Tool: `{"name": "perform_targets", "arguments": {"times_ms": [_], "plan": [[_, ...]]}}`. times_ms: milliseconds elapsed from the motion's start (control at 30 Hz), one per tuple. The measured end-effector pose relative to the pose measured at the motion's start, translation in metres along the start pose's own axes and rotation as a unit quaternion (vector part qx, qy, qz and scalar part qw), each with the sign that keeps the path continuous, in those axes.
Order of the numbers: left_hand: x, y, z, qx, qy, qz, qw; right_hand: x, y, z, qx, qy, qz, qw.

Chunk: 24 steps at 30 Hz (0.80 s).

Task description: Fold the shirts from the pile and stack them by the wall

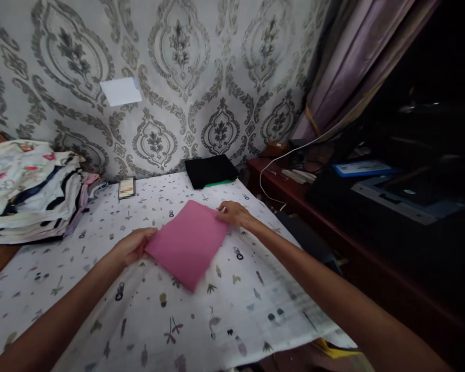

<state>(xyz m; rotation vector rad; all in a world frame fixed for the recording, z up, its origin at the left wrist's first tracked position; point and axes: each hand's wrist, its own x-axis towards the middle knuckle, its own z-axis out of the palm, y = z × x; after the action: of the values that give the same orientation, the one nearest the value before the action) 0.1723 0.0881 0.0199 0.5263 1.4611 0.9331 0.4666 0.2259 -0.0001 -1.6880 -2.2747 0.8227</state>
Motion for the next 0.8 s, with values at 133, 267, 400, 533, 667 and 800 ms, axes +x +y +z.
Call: {"name": "perform_targets", "arguments": {"times_ms": [133,267,400,533,667,800], "plan": [[-0.023,-0.021,0.013,-0.069,0.000,0.011,0.998,0.022,-0.028,0.008,0.002,-0.016,-0.023,1.000],[-0.041,-0.042,0.034,-0.147,0.023,0.008,0.989,0.041,-0.046,0.013,0.025,-0.053,-0.023,0.998],[-0.039,-0.056,0.041,-0.166,0.010,-0.005,0.986,0.045,-0.044,0.007,0.066,-0.111,-0.049,0.990],[-0.028,-0.054,0.039,-0.147,0.008,0.049,0.988,0.043,-0.023,0.001,0.195,-0.142,-0.119,0.963],[-0.008,-0.011,0.045,-0.109,0.024,0.136,0.984,0.053,0.006,-0.015,0.332,-0.061,-0.204,0.919],[0.038,0.059,0.069,-0.060,0.016,0.216,0.975,0.083,0.021,-0.053,0.220,0.142,-0.165,0.951]]}}
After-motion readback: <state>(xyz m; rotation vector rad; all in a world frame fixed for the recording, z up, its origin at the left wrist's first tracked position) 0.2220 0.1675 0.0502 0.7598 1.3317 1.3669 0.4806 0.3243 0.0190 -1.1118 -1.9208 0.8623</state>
